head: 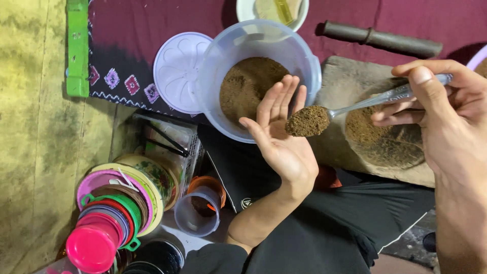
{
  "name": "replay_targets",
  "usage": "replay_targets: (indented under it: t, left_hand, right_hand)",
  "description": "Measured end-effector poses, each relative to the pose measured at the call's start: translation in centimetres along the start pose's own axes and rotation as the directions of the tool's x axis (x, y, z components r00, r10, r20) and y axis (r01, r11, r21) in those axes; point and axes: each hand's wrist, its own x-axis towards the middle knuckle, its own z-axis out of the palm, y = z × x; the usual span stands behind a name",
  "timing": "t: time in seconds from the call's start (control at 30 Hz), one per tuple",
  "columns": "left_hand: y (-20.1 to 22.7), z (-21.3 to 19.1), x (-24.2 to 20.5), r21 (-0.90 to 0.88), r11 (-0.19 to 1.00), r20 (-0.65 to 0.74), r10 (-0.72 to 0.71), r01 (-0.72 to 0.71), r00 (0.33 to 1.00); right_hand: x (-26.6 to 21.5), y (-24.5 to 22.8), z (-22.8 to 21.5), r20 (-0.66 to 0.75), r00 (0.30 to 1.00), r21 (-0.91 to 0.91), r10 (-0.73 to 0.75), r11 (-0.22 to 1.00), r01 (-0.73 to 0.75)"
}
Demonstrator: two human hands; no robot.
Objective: The person is transferring ground powder from a stone mortar into a plastic storage container using a spoon, then using a brush to sweep the remaining powder and clean the mortar.
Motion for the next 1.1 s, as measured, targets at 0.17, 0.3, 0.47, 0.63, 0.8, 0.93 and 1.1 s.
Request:
replay_targets:
  t: [0.17,0.3,0.47,0.63,0.8,0.93,1.1]
  left_hand:
    - [-2.4,1.4,-2.0,0.047,0.993,0.011,-0.108,0.108,0.994]
    - [-4.2,1.9,-3.4,0.100,0.985,0.036,-0.145,0.141,0.989]
    - [-5.4,2.3,-4.5,0.216,0.972,0.048,-0.103,0.090,0.994]
    - [-5.3,2.5,-5.2,0.309,0.949,0.064,-0.092,0.068,0.994]
    - [-3.9,2.1,-5.3,0.319,0.947,0.127,-0.071,0.027,0.989]
    - [-1.7,1.5,-4.6,0.333,0.941,0.124,0.027,-0.067,0.992]
    - [2.5,0.3,-2.8,0.372,0.911,0.042,0.175,-0.178,0.984]
  right_hand:
    - [-2.0,2.9,-4.4,-0.125,0.988,0.079,0.085,0.994,-0.076]
    - [-4.2,4.6,-7.6,-0.180,0.981,0.062,0.067,0.996,-0.057]
    - [-8.4,6.3,-9.2,-0.361,0.930,-0.069,0.068,0.993,-0.099]
    - [-9.5,9.0,-6.5,-0.203,0.877,-0.427,-0.436,0.845,0.322]
    - [-9.8,10.0,-6.0,-0.027,0.799,-0.712,-0.601,0.573,0.407]
    - [-9.9,7.9,-6.2,-0.139,0.819,-0.666,-0.557,0.665,0.339]
    - [-8.8,6.0,-5.4,-0.125,0.843,-0.568,-0.524,0.734,0.372]
